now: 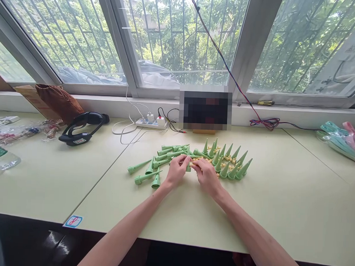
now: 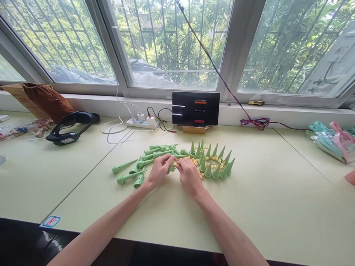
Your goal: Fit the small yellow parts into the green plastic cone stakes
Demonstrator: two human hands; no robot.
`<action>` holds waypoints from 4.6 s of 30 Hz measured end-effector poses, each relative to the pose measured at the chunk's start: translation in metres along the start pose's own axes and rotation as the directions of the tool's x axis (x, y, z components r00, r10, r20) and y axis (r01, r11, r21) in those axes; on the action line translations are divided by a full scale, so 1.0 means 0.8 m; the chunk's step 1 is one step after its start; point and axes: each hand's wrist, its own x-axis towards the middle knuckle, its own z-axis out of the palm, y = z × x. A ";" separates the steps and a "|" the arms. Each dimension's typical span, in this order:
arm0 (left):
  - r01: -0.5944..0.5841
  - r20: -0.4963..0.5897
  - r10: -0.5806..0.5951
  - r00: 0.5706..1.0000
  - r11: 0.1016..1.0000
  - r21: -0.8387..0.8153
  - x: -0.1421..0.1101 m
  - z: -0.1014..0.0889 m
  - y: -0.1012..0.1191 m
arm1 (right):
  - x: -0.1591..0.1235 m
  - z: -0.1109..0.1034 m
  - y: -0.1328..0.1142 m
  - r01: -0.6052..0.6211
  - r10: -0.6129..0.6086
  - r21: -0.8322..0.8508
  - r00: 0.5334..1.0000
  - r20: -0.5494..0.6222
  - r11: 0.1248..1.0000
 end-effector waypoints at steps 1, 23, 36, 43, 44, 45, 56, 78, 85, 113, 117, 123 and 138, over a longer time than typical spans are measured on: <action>-0.019 -0.001 0.019 1.000 1.000 0.019 0.000 0.000 0.000 | 0.000 -0.001 0.000 -0.007 0.007 0.004 1.000 0.006 1.000; 0.088 0.027 -0.086 0.996 0.992 -0.086 0.003 -0.004 0.004 | 0.000 -0.003 -0.010 -0.083 0.083 0.059 0.996 0.014 0.995; 0.201 0.121 -0.176 0.977 0.950 -0.241 0.006 -0.006 -0.002 | 0.000 -0.002 -0.004 0.002 -0.001 0.074 1.000 -0.010 0.997; 0.042 0.056 -0.039 0.998 0.998 -0.045 0.000 -0.002 0.005 | 0.000 -0.004 -0.006 -0.029 0.030 0.045 0.999 -0.035 0.999; 0.000 0.049 0.001 0.999 1.000 -0.019 -0.001 0.000 0.004 | 0.000 -0.004 -0.006 -0.040 0.042 0.043 0.998 -0.042 0.998; -0.039 0.044 0.039 0.998 0.999 0.001 -0.002 0.001 0.003 | 0.001 -0.004 -0.006 -0.052 0.054 0.040 0.997 -0.048 0.998; -0.213 0.074 0.206 0.976 0.971 0.107 -0.009 0.008 -0.003 | 0.001 -0.003 -0.002 -0.117 0.118 0.009 0.990 -0.078 0.993; 0.174 0.053 -0.168 0.984 0.974 -0.143 -0.001 0.000 0.008 | 0.001 0.002 -0.002 0.040 -0.040 -0.013 0.999 -0.018 0.999; -0.022 0.010 0.022 1.000 1.000 0.012 -0.001 0.001 0.004 | 0.001 -0.001 -0.004 -0.010 0.011 -0.018 1.000 0.006 1.000; 0.198 0.066 -0.188 0.980 0.954 -0.225 0.003 -0.003 0.001 | 0.001 -0.005 -0.007 -0.030 0.032 0.144 0.999 -0.009 0.989; 0.221 0.108 -0.200 0.974 0.943 -0.248 0.002 -0.003 0.000 | 0.001 -0.005 -0.003 0.006 -0.005 0.136 1.000 -0.014 0.991; 0.187 0.103 -0.171 0.980 0.967 -0.172 -0.003 0.000 0.008 | 0.002 -0.007 -0.005 0.000 0.004 0.105 0.999 -0.039 0.995; -0.203 0.101 0.197 0.975 0.978 0.055 -0.011 0.007 -0.003 | 0.002 -0.009 -0.010 -0.183 0.188 0.083 0.981 -0.047 0.980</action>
